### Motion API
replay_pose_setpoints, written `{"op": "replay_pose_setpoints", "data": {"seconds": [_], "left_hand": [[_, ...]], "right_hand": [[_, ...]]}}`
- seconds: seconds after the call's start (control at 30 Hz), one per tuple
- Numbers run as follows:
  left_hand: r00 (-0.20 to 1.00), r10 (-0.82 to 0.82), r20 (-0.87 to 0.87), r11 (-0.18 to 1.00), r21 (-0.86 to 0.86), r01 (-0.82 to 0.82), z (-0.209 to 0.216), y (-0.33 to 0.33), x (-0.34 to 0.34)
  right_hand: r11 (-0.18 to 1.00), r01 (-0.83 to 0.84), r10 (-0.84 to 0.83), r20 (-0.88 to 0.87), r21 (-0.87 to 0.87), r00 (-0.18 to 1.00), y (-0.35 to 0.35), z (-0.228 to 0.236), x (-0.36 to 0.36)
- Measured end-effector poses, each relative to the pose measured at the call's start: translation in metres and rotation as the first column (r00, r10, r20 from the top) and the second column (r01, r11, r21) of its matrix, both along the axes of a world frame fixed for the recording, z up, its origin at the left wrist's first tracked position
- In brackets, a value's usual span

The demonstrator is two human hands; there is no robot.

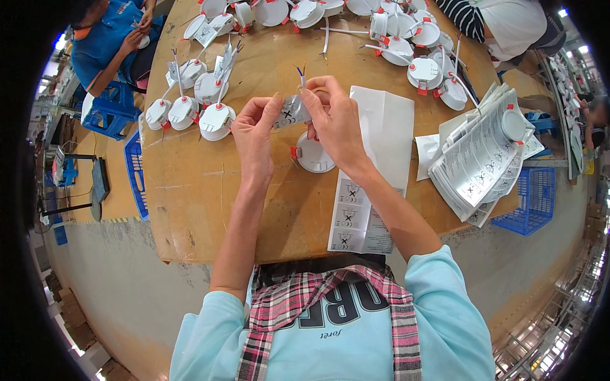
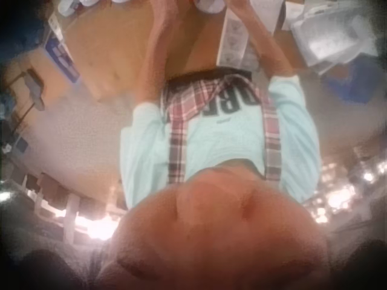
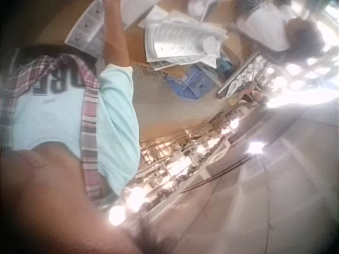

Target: Attaching adhesive compliance labels to the cables of LED light fixtures.

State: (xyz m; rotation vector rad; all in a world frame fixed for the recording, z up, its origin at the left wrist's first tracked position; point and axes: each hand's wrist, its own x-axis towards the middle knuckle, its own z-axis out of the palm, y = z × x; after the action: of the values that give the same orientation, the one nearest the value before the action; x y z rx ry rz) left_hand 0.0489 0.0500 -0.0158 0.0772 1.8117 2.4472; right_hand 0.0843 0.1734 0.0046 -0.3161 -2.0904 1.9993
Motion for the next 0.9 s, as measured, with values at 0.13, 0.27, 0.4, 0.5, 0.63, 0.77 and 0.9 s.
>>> {"op": "replay_pose_setpoints", "data": {"seconds": [0.13,0.27,0.4,0.5,0.63,0.77,0.9], "left_hand": [[1.000,-0.001,-0.015,1.000,-0.004,0.001,0.002,-0.001,0.001],[1.000,-0.020,-0.023,1.000,-0.015,0.020,0.006,0.000,0.002],[1.000,-0.003,-0.020,1.000,0.007,0.003,0.004,0.001,0.004],[1.000,0.005,0.000,1.000,0.026,-0.005,0.003,0.001,0.004],[1.000,0.010,0.014,0.998,0.067,-0.011,0.004,0.003,0.007],[1.000,0.007,0.012,0.994,0.112,-0.008,0.005,0.005,0.008],[1.000,0.015,-0.008,0.991,0.136,-0.014,0.008,0.006,0.009]], "right_hand": [[1.000,0.007,-0.007,-0.016,0.009,1.000,-0.001,-0.003,-0.001],[0.998,0.016,-0.015,-0.014,0.060,1.000,0.001,-0.004,-0.001],[0.996,0.042,-0.040,-0.027,0.084,0.999,-0.002,0.000,0.001],[0.991,0.091,-0.085,-0.061,0.101,0.995,-0.005,0.000,0.001],[0.989,0.126,-0.118,-0.103,0.080,0.988,-0.005,0.003,0.002],[0.990,0.133,-0.128,-0.098,0.046,0.987,-0.002,0.006,0.002],[0.991,0.137,-0.137,-0.084,0.000,0.987,-0.001,0.008,0.002]]}}
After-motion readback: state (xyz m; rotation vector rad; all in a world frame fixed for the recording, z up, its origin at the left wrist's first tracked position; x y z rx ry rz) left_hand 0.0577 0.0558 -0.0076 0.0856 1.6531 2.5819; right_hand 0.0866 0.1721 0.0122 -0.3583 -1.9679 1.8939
